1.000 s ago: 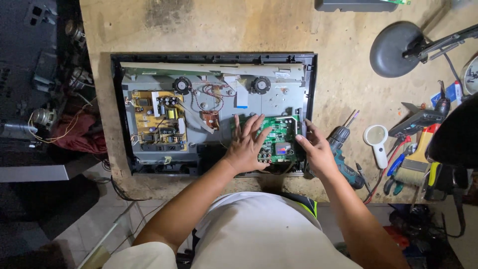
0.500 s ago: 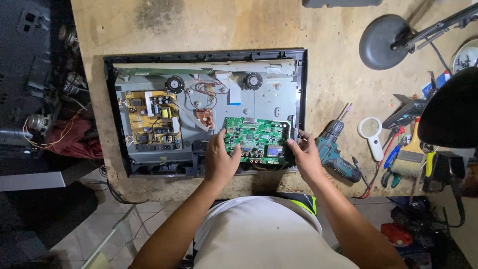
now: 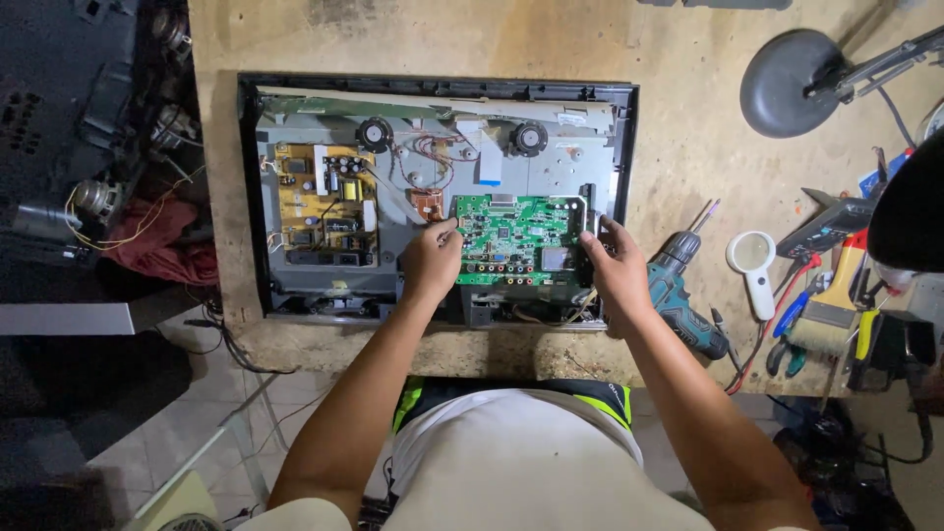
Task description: Disassembling a television to access and adjust the main circuit board using a power drill and manual manipulation.
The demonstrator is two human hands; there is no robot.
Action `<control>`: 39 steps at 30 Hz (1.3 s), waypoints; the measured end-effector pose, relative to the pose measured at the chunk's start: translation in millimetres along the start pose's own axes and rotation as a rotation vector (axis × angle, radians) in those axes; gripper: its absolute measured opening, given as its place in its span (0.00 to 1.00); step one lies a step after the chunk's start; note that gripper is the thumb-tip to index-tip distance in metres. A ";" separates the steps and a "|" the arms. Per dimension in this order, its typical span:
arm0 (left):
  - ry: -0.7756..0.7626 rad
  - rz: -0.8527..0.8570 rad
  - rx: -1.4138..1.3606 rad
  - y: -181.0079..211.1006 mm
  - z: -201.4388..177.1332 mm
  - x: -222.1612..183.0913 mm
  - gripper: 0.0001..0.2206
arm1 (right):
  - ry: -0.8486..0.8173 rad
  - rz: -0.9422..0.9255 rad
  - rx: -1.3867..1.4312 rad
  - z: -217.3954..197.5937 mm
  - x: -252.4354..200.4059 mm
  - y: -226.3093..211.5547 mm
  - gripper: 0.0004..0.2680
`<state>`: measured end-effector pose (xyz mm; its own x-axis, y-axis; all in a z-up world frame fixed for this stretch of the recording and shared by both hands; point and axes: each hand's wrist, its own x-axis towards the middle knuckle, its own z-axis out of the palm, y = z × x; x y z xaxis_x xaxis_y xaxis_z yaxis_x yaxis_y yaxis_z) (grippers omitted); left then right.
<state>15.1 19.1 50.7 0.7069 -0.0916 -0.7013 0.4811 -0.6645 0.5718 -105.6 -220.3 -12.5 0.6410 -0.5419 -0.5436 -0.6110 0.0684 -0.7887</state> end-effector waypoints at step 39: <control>-0.054 0.319 -0.147 60.5 -3.4 85.3 0.18 | -0.027 -0.184 0.163 6.0 60.0 25.4 0.21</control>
<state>106.3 -26.4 26.8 0.8069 -0.3189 -0.4972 0.3133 -0.4826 0.8179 -79.8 -246.1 -67.0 0.7481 -0.5349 -0.3926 -0.4016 0.1060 -0.9097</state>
